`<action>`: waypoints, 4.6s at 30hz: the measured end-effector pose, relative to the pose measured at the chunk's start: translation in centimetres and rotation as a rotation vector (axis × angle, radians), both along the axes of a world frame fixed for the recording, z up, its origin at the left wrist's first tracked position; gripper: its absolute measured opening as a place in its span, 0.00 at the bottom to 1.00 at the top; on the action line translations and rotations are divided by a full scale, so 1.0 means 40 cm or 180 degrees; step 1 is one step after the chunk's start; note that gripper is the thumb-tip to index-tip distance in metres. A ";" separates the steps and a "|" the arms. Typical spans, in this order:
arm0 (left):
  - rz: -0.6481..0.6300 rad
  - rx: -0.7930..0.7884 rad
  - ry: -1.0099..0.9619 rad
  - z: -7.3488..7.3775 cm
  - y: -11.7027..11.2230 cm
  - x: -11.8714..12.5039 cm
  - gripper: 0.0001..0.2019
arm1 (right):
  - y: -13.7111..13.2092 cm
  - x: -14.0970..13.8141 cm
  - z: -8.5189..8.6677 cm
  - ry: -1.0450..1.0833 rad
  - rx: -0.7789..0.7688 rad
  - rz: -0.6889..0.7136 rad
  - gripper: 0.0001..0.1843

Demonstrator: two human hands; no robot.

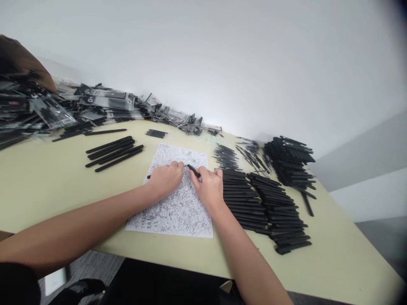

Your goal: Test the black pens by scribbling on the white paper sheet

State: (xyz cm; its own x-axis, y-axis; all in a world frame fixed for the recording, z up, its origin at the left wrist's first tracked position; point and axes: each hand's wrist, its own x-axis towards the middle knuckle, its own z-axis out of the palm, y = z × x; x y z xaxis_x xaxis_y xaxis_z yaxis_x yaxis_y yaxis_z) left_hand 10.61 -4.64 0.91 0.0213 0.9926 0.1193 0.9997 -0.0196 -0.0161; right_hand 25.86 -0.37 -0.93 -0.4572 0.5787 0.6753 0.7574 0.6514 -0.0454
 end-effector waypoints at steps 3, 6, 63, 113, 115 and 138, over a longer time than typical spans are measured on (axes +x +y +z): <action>0.0000 -0.0019 -0.0002 0.000 0.000 0.001 0.15 | 0.001 -0.003 0.001 -0.0023 0.0115 -0.0016 0.15; 0.0014 -0.0100 -0.0024 0.005 -0.002 0.006 0.15 | -0.005 -0.011 0.006 -0.0173 0.0213 -0.0049 0.16; -0.0295 0.1052 0.0192 0.027 0.002 -0.033 0.12 | -0.006 0.032 0.043 -0.0051 0.0265 -0.0287 0.13; -0.1061 0.1141 -0.0451 -0.066 0.102 -0.109 0.16 | 0.051 0.037 0.014 0.2445 -0.1985 0.0171 0.16; -0.1198 0.1214 -0.0757 -0.067 0.104 -0.109 0.16 | 0.050 0.036 0.014 0.2513 -0.2001 0.0193 0.15; -0.1540 0.1558 -0.1481 -0.036 0.078 -0.089 0.14 | 0.047 0.039 0.018 0.2360 -0.1407 0.0601 0.09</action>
State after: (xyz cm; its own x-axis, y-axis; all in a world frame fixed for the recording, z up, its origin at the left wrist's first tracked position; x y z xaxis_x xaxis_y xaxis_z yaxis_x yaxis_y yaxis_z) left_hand 7.06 -1.53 -0.54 0.2742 0.7200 0.6375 0.7893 -0.5472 0.2785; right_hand 27.43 1.49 -0.21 -0.1046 0.8161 0.5683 0.3145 0.5693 -0.7596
